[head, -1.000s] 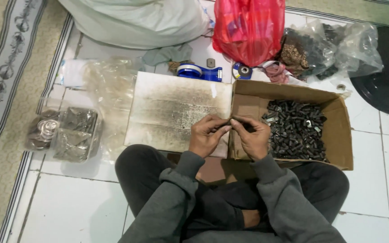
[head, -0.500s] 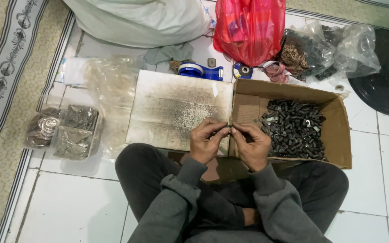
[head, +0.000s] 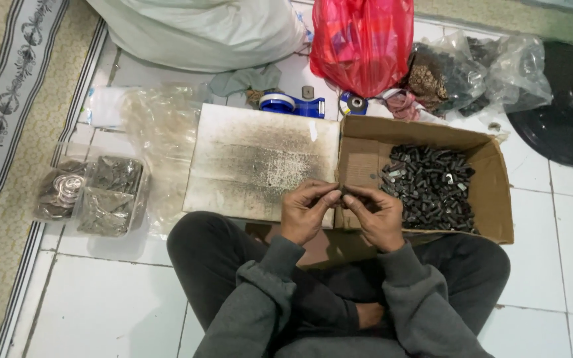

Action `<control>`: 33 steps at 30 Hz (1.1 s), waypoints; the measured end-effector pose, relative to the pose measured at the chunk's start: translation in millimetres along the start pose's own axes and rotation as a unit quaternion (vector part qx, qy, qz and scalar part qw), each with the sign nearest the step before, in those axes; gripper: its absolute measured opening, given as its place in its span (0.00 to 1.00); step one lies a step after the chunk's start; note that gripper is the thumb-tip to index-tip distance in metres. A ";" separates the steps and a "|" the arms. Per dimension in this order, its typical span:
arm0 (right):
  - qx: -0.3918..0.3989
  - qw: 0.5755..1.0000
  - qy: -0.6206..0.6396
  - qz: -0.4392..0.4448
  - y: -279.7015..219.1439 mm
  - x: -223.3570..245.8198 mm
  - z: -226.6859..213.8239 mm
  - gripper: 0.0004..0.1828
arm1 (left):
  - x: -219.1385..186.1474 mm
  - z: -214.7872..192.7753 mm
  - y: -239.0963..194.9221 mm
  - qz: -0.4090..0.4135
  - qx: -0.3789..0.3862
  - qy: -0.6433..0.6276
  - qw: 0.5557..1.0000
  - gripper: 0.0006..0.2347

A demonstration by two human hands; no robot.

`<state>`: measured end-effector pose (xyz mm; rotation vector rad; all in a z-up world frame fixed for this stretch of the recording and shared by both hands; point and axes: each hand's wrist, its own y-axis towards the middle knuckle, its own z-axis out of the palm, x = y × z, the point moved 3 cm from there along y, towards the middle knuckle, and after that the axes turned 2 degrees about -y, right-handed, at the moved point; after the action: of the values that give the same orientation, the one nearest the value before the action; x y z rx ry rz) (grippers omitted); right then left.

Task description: The person sits on the floor and picks small black plastic clips from a cardboard box. They connect the clips together by hand to form a chain and place the assembled chain on a white board next to them.

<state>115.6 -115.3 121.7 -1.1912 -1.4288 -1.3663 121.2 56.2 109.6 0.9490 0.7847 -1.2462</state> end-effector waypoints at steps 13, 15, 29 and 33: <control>0.002 0.995 -0.046 -0.084 -1.3 -5.2 4.8 0.07 | 22.3 -1.2 -10.0 -0.004 -0.002 0.018 1.000 0.06; -0.036 0.998 -0.028 -0.031 -2.6 -17.1 7.8 0.10 | 31.7 -2.2 -8.5 -0.039 -0.020 0.003 0.999 0.07; -0.091 0.979 -0.170 -0.069 53.1 -76.0 100.4 0.07 | 38.4 -45.6 30.2 0.080 -0.080 0.354 0.928 0.13; -0.048 0.982 -0.160 -0.091 81.9 -93.6 142.4 0.10 | 51.0 -93.9 67.1 0.104 -0.088 0.414 0.900 0.15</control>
<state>224.0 14.8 37.6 -1.4210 -1.7495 -1.4271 197.2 124.3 35.2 1.3865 1.3843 -0.5323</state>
